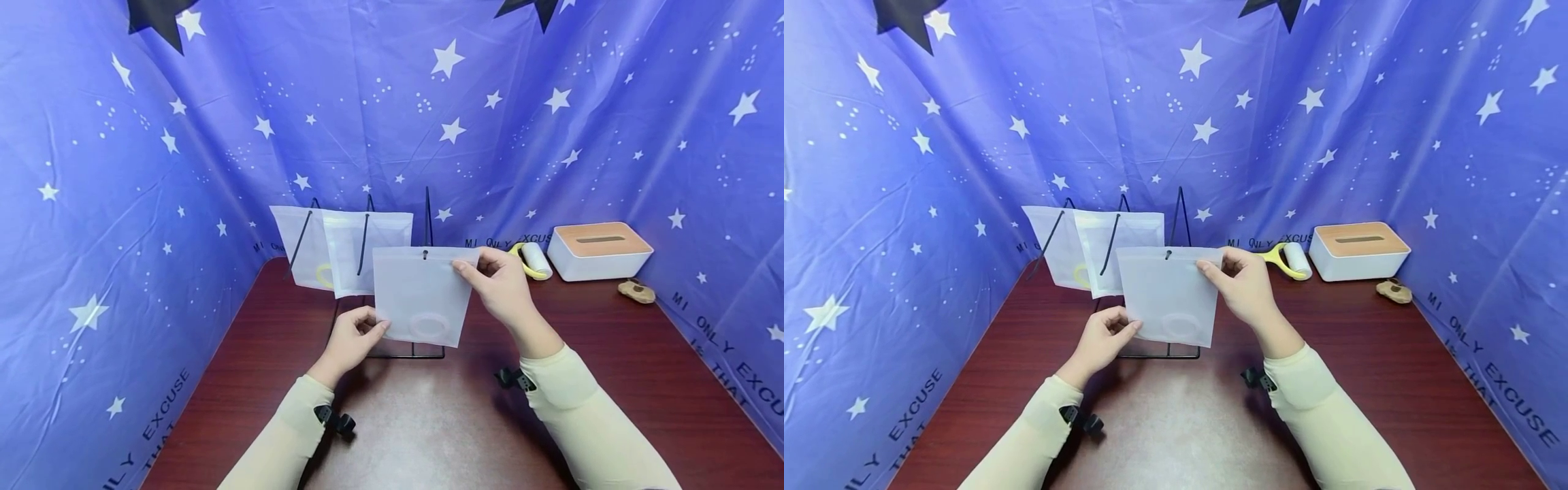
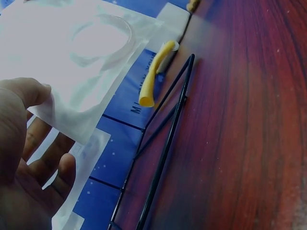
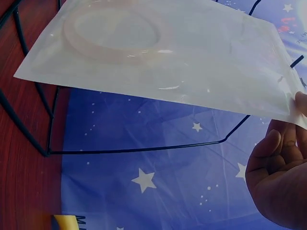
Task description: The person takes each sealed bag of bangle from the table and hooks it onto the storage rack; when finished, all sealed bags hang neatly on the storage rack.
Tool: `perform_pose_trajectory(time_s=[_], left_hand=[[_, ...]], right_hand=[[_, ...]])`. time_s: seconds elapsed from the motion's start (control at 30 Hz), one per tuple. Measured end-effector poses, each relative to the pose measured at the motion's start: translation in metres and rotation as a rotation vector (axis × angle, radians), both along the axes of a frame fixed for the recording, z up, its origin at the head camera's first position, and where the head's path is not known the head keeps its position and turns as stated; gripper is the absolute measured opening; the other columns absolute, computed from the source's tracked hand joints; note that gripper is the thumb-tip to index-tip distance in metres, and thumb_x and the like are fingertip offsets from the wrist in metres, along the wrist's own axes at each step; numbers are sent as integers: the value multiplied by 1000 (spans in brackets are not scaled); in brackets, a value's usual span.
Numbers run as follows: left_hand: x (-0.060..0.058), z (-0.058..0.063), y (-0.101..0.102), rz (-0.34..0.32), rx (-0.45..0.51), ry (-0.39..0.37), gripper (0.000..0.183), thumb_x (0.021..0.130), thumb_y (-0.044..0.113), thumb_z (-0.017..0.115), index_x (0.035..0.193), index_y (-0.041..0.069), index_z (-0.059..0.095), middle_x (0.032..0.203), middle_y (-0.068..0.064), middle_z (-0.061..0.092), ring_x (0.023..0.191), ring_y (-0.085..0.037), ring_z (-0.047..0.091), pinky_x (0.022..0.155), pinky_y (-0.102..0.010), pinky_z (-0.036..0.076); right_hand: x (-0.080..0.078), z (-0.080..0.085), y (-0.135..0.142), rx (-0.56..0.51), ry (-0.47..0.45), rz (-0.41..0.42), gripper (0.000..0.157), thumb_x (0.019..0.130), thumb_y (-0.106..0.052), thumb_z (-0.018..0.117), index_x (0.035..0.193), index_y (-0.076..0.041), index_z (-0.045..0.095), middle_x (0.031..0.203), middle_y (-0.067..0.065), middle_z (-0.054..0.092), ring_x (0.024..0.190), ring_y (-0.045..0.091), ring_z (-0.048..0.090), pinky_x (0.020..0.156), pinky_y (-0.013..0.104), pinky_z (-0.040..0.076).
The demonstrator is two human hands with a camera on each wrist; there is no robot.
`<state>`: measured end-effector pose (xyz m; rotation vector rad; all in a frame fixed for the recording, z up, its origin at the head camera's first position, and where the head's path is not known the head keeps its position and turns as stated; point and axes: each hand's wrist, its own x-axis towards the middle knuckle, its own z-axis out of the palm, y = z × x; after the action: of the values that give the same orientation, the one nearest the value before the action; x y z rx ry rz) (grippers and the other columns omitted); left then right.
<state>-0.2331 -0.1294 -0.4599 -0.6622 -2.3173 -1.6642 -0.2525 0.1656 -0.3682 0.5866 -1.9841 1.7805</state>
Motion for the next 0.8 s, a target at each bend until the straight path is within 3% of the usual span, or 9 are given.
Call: perform_pose_trajectory(time_s=[0.17,0.4,0.57,0.73,0.8], left_hand=[[-6,0,2,21,10,5,5,94,0,76,90,0,73,77,-13,71,64,-21,57,60,-31,47],[-17,-2,3,43,56,18,6,93,-1,77,96,-2,72,84,-16,73,70,-19,61,65,-25,47],[-25,-6,4,67,65,43,6,94,0,76,93,0,69,81,-14,70,69,-19,57,64,-25,45],[-29,-7,7,92,71,75,5,93,-4,73,92,-5,68,79,-17,68,65,-17,53,62,-24,43],[-36,-14,7,107,64,73,4,93,-6,72,93,-4,69,79,-16,68,65,-18,53,61,-24,42]], right_hand=[[-6,2,0,32,27,-18,31,93,3,76,69,3,56,60,4,39,56,10,35,52,26,29],[5,23,-9,54,28,-36,27,93,1,75,73,6,59,59,4,42,55,10,36,52,26,31],[-18,7,-4,17,7,-50,14,93,-2,78,87,6,69,63,0,53,57,10,42,53,25,34],[-30,3,-4,-5,9,-59,15,92,-7,81,91,4,70,66,1,57,60,11,45,54,25,36],[-33,2,-4,-14,15,-54,16,92,-8,81,91,3,70,65,2,56,59,12,44,54,26,36]])
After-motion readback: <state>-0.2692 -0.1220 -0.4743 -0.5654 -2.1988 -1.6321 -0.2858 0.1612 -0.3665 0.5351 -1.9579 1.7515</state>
